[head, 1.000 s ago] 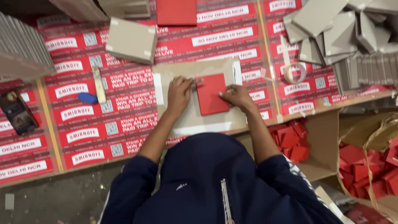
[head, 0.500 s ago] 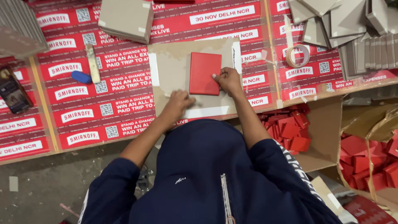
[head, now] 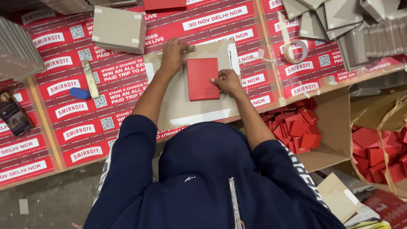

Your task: The person folds a red rectangular paper item into a smaller packet on a workbench. They repeatedly fold edges, crease the folds, and flip the item to complete the folding. The finished folded item is placed on a stack of similar items.

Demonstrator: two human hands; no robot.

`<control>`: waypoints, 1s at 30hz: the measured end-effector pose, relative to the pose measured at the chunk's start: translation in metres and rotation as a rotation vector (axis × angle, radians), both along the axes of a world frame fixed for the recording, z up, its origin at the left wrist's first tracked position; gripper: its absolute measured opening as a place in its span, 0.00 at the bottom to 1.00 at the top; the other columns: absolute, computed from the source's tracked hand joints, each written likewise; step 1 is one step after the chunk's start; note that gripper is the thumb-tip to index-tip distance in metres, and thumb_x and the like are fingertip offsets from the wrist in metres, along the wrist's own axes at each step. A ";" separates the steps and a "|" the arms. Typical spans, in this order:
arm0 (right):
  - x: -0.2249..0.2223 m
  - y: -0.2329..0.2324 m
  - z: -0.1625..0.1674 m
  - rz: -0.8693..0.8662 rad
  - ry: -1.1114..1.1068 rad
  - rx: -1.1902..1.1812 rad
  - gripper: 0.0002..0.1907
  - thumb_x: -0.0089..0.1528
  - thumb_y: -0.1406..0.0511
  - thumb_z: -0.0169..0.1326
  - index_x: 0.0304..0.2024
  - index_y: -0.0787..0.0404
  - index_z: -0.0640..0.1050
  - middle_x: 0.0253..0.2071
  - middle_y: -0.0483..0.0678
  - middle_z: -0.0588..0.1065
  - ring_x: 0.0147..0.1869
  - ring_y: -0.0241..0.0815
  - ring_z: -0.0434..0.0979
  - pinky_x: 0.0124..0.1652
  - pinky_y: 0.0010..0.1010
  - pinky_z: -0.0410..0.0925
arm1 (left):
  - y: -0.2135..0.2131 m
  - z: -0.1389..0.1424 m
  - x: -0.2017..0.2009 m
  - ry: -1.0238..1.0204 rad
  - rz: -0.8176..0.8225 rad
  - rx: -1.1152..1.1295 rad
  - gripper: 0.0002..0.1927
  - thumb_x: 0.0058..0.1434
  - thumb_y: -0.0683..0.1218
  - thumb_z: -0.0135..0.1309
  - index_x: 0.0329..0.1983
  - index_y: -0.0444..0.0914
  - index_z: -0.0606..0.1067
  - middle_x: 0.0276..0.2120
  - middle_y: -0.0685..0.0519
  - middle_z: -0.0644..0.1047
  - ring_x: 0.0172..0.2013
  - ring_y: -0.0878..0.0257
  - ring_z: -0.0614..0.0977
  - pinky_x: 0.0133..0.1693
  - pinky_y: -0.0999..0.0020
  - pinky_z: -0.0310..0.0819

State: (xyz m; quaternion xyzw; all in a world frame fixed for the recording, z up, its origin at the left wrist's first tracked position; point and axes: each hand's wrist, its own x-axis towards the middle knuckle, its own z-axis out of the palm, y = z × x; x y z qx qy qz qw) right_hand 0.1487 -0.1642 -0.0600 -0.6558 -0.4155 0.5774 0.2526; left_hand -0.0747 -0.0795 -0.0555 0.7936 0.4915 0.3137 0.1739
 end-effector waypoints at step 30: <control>-0.046 -0.019 -0.001 -0.390 0.553 -0.048 0.08 0.66 0.73 0.50 0.48 0.67 0.72 0.41 0.51 0.78 0.39 0.43 0.82 0.37 0.36 0.79 | -0.206 -0.039 0.053 0.036 0.099 -0.044 0.13 0.62 0.37 0.50 0.50 0.33 0.76 0.34 0.43 0.74 0.39 0.47 0.76 0.42 0.51 0.71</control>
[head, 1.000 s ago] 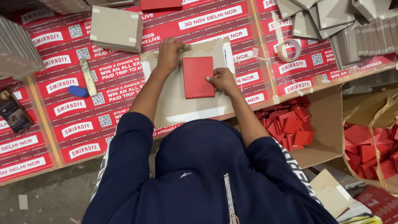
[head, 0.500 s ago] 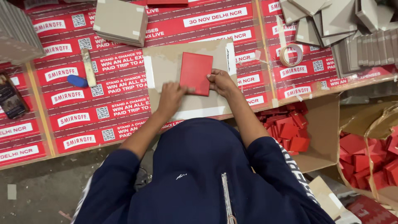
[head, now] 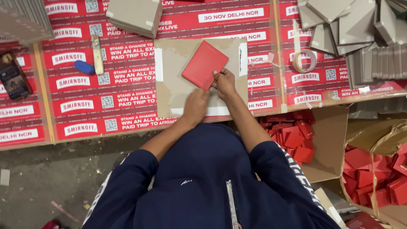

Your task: The person folds a red rectangular paper item into a smaller packet on a workbench. They repeatedly fold edges, crease the folds, and flip the item to complete the folding. The finished folded item is placed on a stack of similar items.

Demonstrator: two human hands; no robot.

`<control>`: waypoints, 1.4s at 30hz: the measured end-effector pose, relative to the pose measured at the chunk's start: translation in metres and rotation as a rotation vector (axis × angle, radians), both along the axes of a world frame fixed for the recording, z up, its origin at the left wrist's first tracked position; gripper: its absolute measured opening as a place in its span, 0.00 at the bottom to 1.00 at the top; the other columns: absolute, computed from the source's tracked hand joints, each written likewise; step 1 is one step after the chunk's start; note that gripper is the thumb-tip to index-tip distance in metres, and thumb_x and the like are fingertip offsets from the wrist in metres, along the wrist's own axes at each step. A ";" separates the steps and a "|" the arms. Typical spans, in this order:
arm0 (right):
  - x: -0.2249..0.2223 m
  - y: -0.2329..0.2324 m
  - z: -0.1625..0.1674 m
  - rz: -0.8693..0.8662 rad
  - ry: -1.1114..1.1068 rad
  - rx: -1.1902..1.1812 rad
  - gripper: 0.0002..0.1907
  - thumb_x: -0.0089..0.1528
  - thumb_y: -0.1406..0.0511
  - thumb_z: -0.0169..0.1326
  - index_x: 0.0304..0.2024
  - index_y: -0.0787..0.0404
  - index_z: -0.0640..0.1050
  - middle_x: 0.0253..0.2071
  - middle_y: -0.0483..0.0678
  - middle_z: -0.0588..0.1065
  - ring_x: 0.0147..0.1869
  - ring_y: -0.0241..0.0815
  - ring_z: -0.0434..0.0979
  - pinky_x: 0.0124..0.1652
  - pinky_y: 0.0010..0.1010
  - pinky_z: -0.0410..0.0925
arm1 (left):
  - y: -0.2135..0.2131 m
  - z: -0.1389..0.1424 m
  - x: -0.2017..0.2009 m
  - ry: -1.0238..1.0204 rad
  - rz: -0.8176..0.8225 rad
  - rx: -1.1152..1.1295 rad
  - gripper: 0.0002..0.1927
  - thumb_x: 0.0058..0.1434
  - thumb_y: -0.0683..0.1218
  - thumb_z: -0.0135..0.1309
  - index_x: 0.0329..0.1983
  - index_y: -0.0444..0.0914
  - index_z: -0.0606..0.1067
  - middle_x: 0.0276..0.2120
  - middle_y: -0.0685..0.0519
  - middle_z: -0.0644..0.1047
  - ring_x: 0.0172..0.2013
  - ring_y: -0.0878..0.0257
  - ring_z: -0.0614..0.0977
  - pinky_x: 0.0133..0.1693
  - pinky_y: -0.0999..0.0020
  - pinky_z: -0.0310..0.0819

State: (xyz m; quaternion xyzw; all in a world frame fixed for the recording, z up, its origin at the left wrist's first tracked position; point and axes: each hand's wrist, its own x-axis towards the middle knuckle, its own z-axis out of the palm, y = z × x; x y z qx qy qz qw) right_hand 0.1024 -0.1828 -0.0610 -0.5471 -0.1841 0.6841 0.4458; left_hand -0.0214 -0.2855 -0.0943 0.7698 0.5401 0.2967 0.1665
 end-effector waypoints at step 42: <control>0.026 -0.038 -0.013 0.846 -1.266 1.141 0.18 0.63 0.61 0.57 0.50 0.67 0.79 0.53 0.60 0.76 0.66 0.59 0.69 0.70 0.53 0.54 | 0.066 0.017 -0.160 0.321 -0.060 -0.147 0.15 0.57 0.41 0.56 0.48 0.37 0.74 0.43 0.45 0.77 0.48 0.47 0.78 0.49 0.47 0.69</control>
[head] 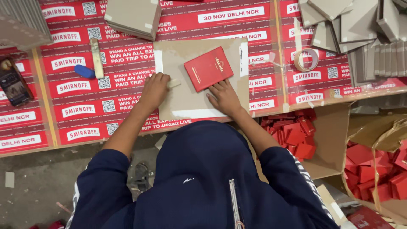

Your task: The person folds a red rectangular paper item into a smaller packet on a workbench. They repeatedly fold edges, crease the folds, and flip the item to complete the folding. The finished folded item is placed on a stack of similar items.

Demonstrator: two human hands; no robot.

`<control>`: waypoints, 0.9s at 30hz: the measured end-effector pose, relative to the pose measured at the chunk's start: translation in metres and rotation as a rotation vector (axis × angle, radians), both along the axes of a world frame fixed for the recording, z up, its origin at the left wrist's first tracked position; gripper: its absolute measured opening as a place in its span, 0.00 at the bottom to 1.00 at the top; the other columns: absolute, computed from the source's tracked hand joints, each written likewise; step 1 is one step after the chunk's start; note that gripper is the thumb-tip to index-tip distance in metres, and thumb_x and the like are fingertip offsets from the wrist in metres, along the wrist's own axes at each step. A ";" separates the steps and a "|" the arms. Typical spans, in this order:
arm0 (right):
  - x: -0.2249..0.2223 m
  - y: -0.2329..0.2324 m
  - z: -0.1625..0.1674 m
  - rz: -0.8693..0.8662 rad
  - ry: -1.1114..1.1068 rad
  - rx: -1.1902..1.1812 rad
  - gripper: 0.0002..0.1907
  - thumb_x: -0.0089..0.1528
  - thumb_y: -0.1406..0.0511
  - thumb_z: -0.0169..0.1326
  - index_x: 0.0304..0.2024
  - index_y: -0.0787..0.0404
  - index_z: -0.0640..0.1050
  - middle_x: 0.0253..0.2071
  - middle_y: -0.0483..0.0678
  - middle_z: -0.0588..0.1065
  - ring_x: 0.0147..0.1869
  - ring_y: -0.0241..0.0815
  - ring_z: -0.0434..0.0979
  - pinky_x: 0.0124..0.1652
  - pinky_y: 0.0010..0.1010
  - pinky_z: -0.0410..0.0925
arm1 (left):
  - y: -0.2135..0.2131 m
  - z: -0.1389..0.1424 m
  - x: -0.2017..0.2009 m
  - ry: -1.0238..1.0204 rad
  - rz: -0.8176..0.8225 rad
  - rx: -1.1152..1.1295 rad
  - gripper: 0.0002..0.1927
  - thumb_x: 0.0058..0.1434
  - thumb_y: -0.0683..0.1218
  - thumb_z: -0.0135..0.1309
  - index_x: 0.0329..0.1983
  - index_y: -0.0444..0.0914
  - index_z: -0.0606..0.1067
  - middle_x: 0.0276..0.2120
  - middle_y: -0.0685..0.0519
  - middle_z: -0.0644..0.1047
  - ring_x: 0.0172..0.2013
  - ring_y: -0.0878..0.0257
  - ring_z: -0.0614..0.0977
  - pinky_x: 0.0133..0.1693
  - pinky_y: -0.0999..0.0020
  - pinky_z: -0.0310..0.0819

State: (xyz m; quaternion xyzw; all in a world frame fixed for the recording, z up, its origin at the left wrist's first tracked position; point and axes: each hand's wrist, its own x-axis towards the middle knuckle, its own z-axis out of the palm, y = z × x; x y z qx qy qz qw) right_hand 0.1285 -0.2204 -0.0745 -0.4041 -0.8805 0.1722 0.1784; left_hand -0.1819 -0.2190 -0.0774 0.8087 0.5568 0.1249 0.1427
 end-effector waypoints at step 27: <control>-0.005 0.006 0.003 -0.025 0.046 -0.013 0.14 0.62 0.64 0.57 0.47 0.66 0.80 0.49 0.56 0.78 0.61 0.56 0.72 0.68 0.51 0.58 | -0.025 -0.023 0.086 -0.185 -0.008 0.222 0.15 0.60 0.38 0.54 0.51 0.37 0.76 0.32 0.49 0.71 0.36 0.50 0.75 0.38 0.53 0.68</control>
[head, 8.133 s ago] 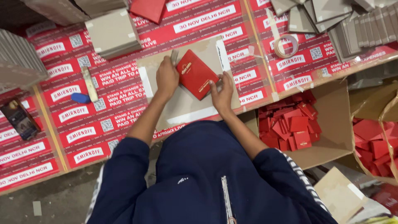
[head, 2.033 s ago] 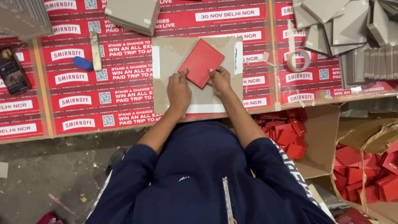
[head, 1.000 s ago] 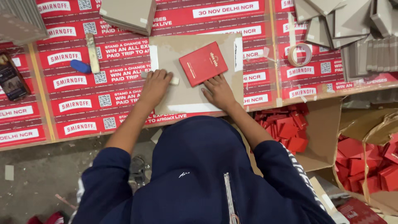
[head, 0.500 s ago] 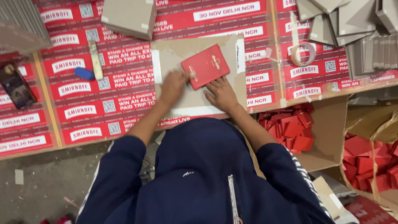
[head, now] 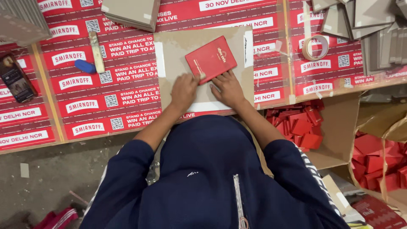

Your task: The person folds a red rectangular paper item into a smaller packet on a workbench. They repeatedly fold edges, crease the folds, and flip the item to complete the folding. The finished folded item is placed on a stack of similar items.

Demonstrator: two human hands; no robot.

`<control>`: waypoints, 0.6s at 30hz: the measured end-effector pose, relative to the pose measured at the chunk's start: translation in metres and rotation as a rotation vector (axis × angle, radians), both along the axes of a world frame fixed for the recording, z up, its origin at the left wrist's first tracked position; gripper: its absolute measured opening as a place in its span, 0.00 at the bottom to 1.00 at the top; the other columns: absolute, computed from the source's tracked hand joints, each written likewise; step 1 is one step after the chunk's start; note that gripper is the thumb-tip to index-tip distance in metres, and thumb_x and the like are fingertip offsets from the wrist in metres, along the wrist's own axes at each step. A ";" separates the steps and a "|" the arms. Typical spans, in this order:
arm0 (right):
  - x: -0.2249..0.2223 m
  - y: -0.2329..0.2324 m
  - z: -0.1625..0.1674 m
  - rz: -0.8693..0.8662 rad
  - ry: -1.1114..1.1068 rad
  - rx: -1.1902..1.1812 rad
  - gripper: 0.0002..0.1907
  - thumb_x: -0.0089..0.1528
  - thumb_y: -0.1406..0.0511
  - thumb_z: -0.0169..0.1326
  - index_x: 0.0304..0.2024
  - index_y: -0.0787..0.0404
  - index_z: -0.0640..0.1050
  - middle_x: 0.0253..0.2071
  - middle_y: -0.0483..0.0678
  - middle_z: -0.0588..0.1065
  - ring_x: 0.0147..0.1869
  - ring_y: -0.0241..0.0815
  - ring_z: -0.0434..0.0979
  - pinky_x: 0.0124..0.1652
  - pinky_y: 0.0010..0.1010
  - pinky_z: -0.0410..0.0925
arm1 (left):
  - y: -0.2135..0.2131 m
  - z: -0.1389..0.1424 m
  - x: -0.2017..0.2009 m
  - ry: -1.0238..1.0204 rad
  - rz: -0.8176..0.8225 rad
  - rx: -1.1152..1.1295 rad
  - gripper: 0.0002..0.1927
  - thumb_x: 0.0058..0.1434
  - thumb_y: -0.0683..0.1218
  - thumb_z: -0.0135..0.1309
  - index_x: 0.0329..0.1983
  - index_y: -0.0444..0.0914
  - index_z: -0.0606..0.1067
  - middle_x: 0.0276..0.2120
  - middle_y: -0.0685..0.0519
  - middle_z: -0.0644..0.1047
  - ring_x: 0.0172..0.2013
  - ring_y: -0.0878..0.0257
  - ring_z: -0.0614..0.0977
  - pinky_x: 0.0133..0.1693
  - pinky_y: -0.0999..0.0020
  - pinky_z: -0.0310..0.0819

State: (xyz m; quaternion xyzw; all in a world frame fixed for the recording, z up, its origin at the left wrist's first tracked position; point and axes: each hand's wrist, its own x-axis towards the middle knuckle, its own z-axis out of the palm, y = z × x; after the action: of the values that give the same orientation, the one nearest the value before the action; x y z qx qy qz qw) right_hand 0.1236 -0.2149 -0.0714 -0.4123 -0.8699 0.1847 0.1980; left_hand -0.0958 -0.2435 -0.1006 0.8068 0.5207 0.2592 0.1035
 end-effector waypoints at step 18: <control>-0.001 -0.002 0.010 -0.002 0.041 0.038 0.14 0.61 0.64 0.57 0.45 0.66 0.80 0.46 0.56 0.78 0.59 0.55 0.73 0.68 0.52 0.57 | 0.091 0.048 0.049 0.081 0.546 -0.449 0.10 0.56 0.39 0.56 0.40 0.29 0.78 0.43 0.35 0.77 0.40 0.42 0.83 0.42 0.56 0.80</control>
State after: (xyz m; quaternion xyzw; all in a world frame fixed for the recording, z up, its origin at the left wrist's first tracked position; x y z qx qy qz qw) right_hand 0.1230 -0.2173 -0.0616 -0.4055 -0.8686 0.1762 0.2239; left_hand -0.0469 -0.1529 -0.0529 0.6045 0.7649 0.1245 0.1843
